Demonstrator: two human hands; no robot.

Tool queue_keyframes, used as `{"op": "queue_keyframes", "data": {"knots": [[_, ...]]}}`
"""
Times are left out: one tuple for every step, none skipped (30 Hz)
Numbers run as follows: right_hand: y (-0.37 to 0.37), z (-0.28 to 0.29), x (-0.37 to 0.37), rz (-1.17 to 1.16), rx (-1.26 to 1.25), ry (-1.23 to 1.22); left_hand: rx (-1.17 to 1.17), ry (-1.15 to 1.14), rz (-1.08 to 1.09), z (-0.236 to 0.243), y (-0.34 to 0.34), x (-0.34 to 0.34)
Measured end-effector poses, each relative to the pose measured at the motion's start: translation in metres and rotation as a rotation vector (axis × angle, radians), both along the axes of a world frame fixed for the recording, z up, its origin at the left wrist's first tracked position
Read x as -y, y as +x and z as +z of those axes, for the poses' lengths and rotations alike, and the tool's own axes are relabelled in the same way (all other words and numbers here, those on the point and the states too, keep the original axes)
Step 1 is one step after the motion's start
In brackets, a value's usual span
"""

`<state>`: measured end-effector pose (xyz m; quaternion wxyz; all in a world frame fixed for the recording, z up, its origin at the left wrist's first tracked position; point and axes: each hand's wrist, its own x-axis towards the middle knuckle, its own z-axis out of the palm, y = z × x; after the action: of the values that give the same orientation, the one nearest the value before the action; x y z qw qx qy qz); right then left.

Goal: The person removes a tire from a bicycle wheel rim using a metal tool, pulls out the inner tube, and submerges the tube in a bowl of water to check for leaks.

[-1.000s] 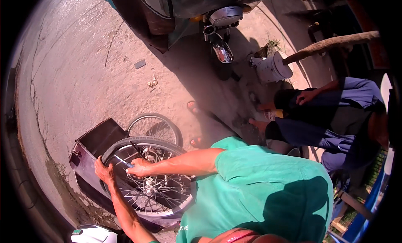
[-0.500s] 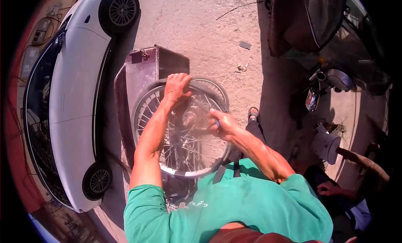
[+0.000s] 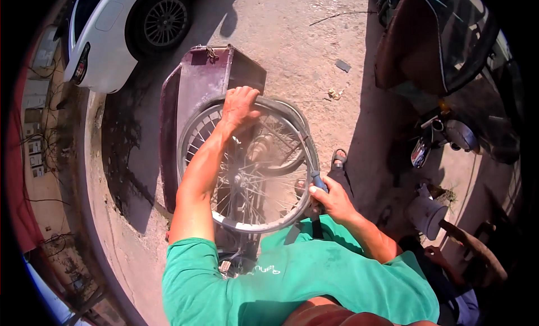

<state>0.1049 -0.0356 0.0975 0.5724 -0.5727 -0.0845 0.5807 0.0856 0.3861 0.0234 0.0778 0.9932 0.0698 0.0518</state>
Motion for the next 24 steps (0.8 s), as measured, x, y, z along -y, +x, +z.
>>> {"op": "queue_keyframes", "data": {"knots": [[0.006,-0.022,0.001,-0.089,0.015,-0.063,0.001,0.005,-0.002,0.003,-0.001,-0.003],[0.014,-0.032,-0.002,-0.114,0.111,-0.140,0.037,0.009,0.034,0.005,-0.003,-0.006],[0.020,-0.052,-0.002,-0.122,0.213,-0.179,0.050,0.018,0.052,0.005,-0.005,-0.011],[0.024,-0.063,-0.007,-0.125,0.314,-0.219,0.060,0.025,0.075,0.004,-0.011,-0.018],[0.029,-0.073,-0.015,-0.094,0.383,-0.277,0.070,0.045,0.100,-0.001,-0.015,-0.027],[0.032,-0.079,-0.022,-0.057,0.449,-0.339,0.076,0.063,0.127,-0.008,-0.022,-0.035],[0.029,-0.100,-0.028,-0.101,0.608,-0.337,0.062,0.067,0.144,-0.009,-0.022,-0.038],[0.029,-0.118,-0.030,-0.125,0.540,-0.367,0.059,0.067,0.141,-0.010,-0.023,-0.040],[0.029,-0.127,-0.035,-0.161,0.553,-0.367,0.007,0.049,0.165,-0.009,-0.021,-0.040],[0.028,-0.138,-0.039,-0.200,0.561,-0.372,-0.049,0.028,0.183,0.000,-0.015,-0.034],[0.028,-0.147,-0.041,-0.205,0.556,-0.380,-0.109,-0.019,0.191,0.008,-0.008,-0.027],[0.028,-0.155,-0.046,-0.250,0.527,-0.385,-0.118,-0.019,0.187,0.018,0.001,-0.019],[0.027,-0.160,-0.049,-0.292,0.496,-0.391,-0.158,-0.061,0.109,0.024,0.009,-0.009],[0.027,-0.163,-0.050,-0.294,0.484,-0.397,-0.199,-0.104,0.030,0.024,0.018,0.001],[0.028,-0.164,-0.053,-0.314,0.496,-0.353,-0.204,-0.128,-0.085,0.021,0.029,0.009],[0.031,-0.166,-0.054,-0.339,0.511,-0.317,-0.423,-0.189,-0.108,0.033,0.053,0.026],[0.035,-0.164,-0.058,-0.320,0.493,-0.330,-0.538,-0.192,-0.158,0.028,0.067,0.039],[0.040,-0.155,-0.064,-0.301,0.454,-0.350,-0.652,-0.199,-0.214,0.021,0.081,0.046],[0.045,-0.157,-0.063,-0.278,0.491,-0.334,-0.720,-0.319,-0.173,0.027,0.093,0.045],[0.048,-0.159,-0.062,-0.256,0.527,-0.318,-0.802,-0.274,-0.186,0.031,0.104,0.046],[0.051,-0.157,-0.064,-0.260,0.513,-0.319,-0.848,-0.295,-0.151,0.039,0.109,0.047],[0.054,-0.155,-0.065,-0.237,0.484,-0.316,-0.893,-0.315,-0.118,0.044,0.112,0.045],[0.057,-0.151,-0.065,-0.215,0.454,-0.313,-0.924,-0.305,-0.143,0.029,0.111,0.036],[0.059,-0.146,-0.068,-0.217,0.437,-0.308,-0.942,-0.299,-0.141,0.025,0.104,0.030]]}}
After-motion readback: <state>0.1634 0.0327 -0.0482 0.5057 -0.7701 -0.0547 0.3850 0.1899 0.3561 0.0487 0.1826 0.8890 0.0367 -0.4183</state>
